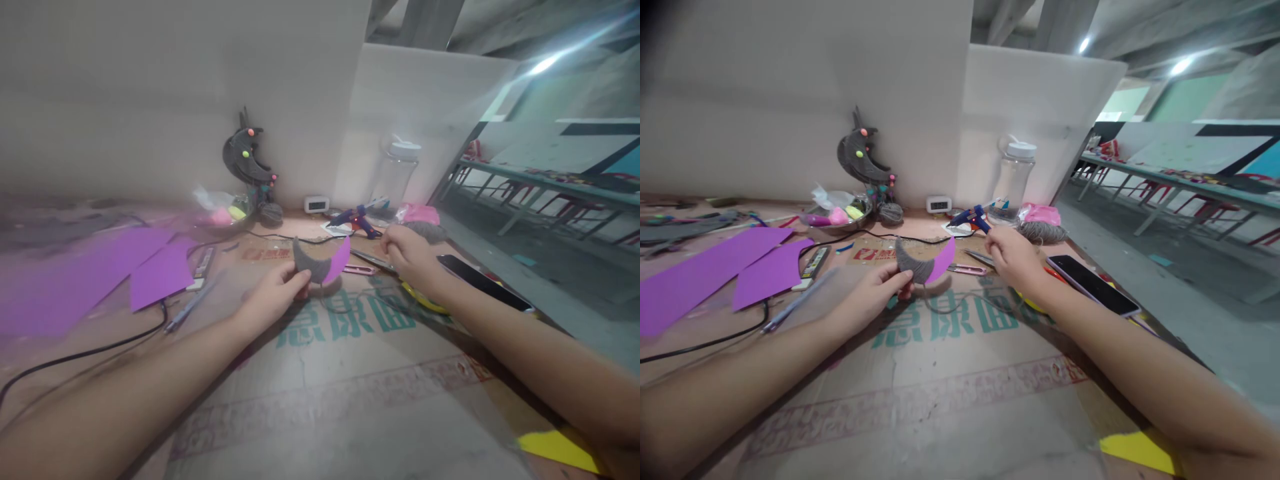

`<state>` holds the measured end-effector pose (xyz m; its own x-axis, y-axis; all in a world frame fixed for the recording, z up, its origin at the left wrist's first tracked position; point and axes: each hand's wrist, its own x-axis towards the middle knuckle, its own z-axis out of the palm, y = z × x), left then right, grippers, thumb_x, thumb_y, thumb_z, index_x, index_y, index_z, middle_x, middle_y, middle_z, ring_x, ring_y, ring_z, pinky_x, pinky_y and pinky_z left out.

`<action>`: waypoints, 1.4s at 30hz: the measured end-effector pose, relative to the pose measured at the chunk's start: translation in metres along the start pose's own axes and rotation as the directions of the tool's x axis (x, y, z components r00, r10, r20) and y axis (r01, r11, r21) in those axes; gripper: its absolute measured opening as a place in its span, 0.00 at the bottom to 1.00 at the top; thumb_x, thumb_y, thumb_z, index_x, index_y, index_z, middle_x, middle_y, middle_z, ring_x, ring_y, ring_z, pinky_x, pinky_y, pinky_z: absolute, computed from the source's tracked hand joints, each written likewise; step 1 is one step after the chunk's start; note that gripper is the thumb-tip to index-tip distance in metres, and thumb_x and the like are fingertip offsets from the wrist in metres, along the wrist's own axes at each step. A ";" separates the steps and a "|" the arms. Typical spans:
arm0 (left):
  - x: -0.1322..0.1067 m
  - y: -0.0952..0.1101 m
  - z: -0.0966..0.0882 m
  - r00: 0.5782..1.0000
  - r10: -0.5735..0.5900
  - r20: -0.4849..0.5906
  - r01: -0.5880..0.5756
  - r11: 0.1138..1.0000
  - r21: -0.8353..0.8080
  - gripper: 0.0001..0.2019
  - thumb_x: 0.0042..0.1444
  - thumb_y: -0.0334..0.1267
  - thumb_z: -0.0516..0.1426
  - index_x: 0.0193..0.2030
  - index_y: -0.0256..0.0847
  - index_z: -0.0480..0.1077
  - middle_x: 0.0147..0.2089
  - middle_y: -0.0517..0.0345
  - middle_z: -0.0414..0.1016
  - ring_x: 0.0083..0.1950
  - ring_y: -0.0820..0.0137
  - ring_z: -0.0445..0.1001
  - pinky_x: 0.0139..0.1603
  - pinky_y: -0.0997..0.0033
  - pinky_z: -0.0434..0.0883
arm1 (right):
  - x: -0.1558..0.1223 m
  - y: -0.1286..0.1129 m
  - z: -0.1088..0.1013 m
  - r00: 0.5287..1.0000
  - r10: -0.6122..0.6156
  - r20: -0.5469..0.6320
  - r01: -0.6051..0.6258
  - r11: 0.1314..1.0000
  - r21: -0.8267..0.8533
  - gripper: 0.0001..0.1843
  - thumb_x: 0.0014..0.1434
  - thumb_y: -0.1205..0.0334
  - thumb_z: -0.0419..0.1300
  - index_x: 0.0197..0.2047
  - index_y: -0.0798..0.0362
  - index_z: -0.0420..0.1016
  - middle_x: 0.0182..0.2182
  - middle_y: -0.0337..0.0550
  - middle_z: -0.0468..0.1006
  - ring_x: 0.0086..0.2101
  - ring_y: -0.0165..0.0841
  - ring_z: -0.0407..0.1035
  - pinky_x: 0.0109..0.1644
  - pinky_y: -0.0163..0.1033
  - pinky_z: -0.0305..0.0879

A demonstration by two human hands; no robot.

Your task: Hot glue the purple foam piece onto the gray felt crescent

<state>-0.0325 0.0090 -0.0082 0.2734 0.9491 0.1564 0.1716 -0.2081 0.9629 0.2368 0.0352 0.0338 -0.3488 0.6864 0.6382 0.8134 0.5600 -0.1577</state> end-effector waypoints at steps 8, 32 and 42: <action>0.002 -0.002 0.003 0.998 -0.063 -0.013 0.059 0.982 -0.178 0.11 0.55 0.43 0.55 0.28 0.37 0.67 0.23 0.63 0.68 0.25 0.75 0.65 0.28 0.75 0.60 | 0.037 0.061 0.023 0.888 0.429 0.162 -0.444 0.893 0.068 0.24 0.58 0.58 0.57 0.56 0.60 0.68 0.52 0.58 0.74 0.46 0.42 0.71 0.49 0.43 0.66; 0.002 -0.001 0.002 0.994 -0.103 0.048 0.111 0.970 -0.215 0.12 0.55 0.45 0.59 0.32 0.38 0.65 0.25 0.64 0.71 0.25 0.76 0.68 0.29 0.76 0.64 | 0.056 0.043 0.025 0.823 0.508 0.256 -0.547 0.830 0.109 0.16 0.59 0.52 0.59 0.40 0.57 0.78 0.26 0.48 0.80 0.31 0.39 0.76 0.35 0.38 0.68; 0.002 0.002 0.000 0.989 -0.073 -0.126 0.037 0.962 -0.270 0.10 0.56 0.42 0.57 0.31 0.39 0.64 0.23 0.65 0.68 0.24 0.76 0.67 0.27 0.77 0.63 | -0.017 -0.022 -0.014 0.916 0.336 0.219 -0.398 0.826 0.398 0.15 0.59 0.47 0.58 0.37 0.50 0.76 0.36 0.45 0.81 0.37 0.39 0.75 0.44 0.44 0.71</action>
<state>-0.0313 0.0109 -0.0056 0.1391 0.9840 0.1116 -0.0802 -0.1011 0.9916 0.2317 0.0047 0.0366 -0.1485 0.9184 0.3667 0.6256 0.3744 -0.6844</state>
